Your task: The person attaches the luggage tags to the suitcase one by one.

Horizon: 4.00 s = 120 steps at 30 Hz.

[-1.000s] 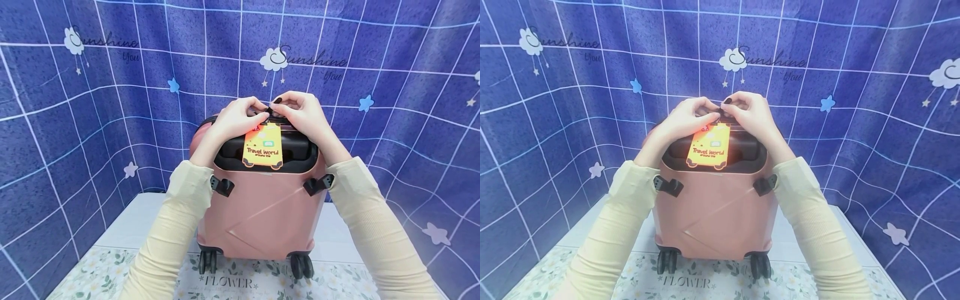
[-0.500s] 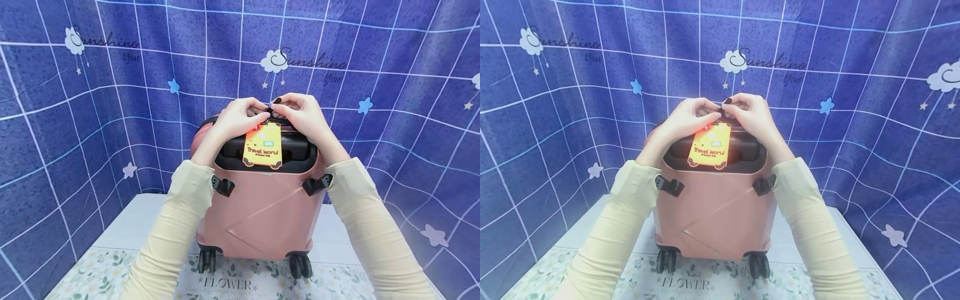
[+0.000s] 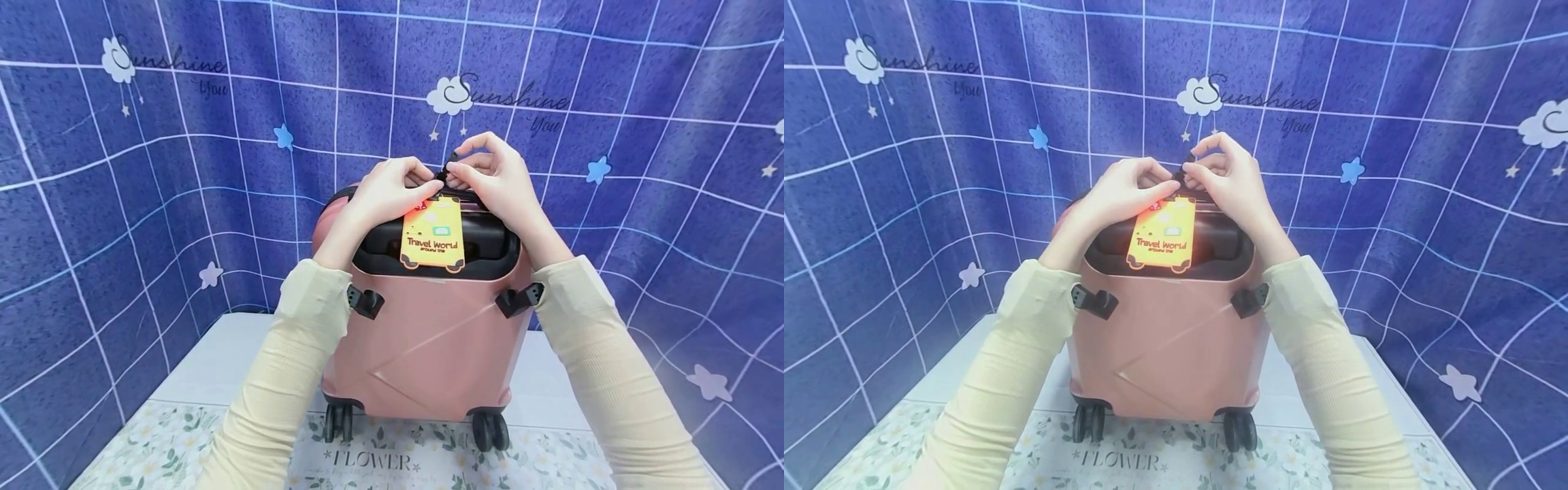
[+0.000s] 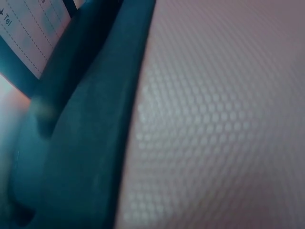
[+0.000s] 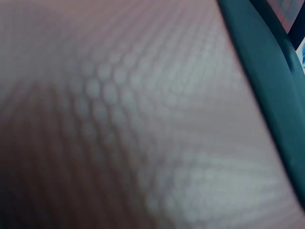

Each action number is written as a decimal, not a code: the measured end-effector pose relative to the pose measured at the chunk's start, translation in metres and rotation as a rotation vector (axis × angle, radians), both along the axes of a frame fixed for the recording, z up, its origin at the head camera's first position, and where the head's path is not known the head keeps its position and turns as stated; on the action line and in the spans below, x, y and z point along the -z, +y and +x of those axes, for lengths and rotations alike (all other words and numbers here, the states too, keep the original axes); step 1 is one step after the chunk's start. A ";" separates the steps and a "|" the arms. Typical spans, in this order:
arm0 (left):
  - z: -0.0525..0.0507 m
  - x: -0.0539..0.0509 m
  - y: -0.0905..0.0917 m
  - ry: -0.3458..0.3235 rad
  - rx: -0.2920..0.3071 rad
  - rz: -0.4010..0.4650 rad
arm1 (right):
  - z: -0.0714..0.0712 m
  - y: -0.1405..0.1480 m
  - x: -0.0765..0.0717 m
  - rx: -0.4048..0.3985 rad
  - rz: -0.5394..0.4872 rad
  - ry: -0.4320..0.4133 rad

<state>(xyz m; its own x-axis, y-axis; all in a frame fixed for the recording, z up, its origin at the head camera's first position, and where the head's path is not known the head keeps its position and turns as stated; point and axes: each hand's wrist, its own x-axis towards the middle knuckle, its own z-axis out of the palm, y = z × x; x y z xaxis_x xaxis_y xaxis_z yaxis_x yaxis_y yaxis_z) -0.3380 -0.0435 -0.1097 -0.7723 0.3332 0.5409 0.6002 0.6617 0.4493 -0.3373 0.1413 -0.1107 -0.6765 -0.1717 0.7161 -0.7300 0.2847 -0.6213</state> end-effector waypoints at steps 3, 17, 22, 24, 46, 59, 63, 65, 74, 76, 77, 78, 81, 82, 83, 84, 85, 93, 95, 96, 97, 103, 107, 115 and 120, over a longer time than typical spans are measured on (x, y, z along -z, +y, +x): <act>0.000 -0.001 0.000 0.003 -0.003 -0.015 | 0.000 0.001 0.000 0.026 0.027 0.011; 0.002 -0.001 -0.001 0.005 -0.025 -0.043 | 0.001 0.000 -0.002 0.153 0.146 0.038; 0.003 -0.002 0.000 0.002 -0.023 -0.045 | 0.001 0.001 -0.002 0.189 0.203 0.036; 0.003 -0.002 0.000 0.001 -0.021 -0.044 | 0.002 0.001 -0.002 0.192 0.215 0.034; 0.004 0.000 -0.002 0.021 -0.006 -0.066 | 0.002 0.001 -0.001 0.146 0.279 -0.015; 0.002 0.001 -0.002 0.028 0.002 -0.066 | 0.002 0.000 -0.003 0.134 0.312 -0.055; 0.003 0.000 -0.001 0.028 -0.001 -0.064 | 0.001 0.000 -0.002 0.146 0.315 -0.051; 0.003 0.000 -0.001 0.024 -0.007 -0.064 | 0.001 0.000 -0.003 0.147 0.319 -0.055; 0.002 0.000 -0.001 0.011 -0.020 -0.060 | 0.004 0.002 -0.002 0.121 0.347 -0.046; 0.003 0.000 -0.001 0.010 -0.021 -0.055 | 0.003 0.002 -0.002 0.128 0.347 -0.038; 0.003 0.000 -0.001 0.009 -0.020 -0.052 | 0.003 0.001 -0.002 0.133 0.347 -0.034; 0.003 0.000 -0.001 0.009 -0.020 -0.049 | 0.003 0.001 -0.002 0.137 0.346 -0.031; 0.004 0.000 0.000 0.006 -0.019 -0.044 | 0.003 0.001 -0.002 0.145 0.340 -0.027; 0.004 0.000 0.000 0.006 -0.019 -0.044 | 0.003 0.001 -0.002 0.147 0.338 -0.026; 0.004 0.000 0.000 0.005 -0.018 -0.043 | 0.003 0.001 -0.001 0.146 0.333 -0.024; 0.004 0.000 0.000 0.005 -0.018 -0.043 | 0.003 0.001 -0.001 0.145 0.330 -0.023; 0.004 0.000 0.000 0.005 -0.017 -0.043 | 0.002 0.001 -0.001 0.144 0.325 -0.020; 0.004 0.001 -0.001 0.008 -0.014 -0.039 | 0.000 0.001 -0.001 0.153 0.306 0.016; 0.005 0.001 -0.001 0.008 -0.011 -0.037 | 0.000 0.001 -0.001 0.155 0.303 0.014; 0.005 0.000 -0.001 0.008 -0.010 -0.035 | 0.000 0.001 -0.001 0.152 0.301 0.010; 0.006 0.000 -0.001 0.007 -0.010 -0.034 | 0.001 0.001 -0.001 0.149 0.300 0.003; 0.007 0.000 -0.001 0.015 -0.011 -0.032 | 0.004 0.001 -0.001 0.115 0.296 -0.049; 0.007 0.001 -0.001 0.017 -0.012 -0.034 | 0.005 0.002 -0.001 0.126 0.309 -0.069; 0.004 0.001 0.000 0.032 -0.005 -0.032 | 0.005 0.001 -0.001 0.163 0.301 -0.027; 0.004 0.002 -0.001 0.033 -0.002 -0.029 | 0.003 0.001 0.000 0.171 0.296 0.010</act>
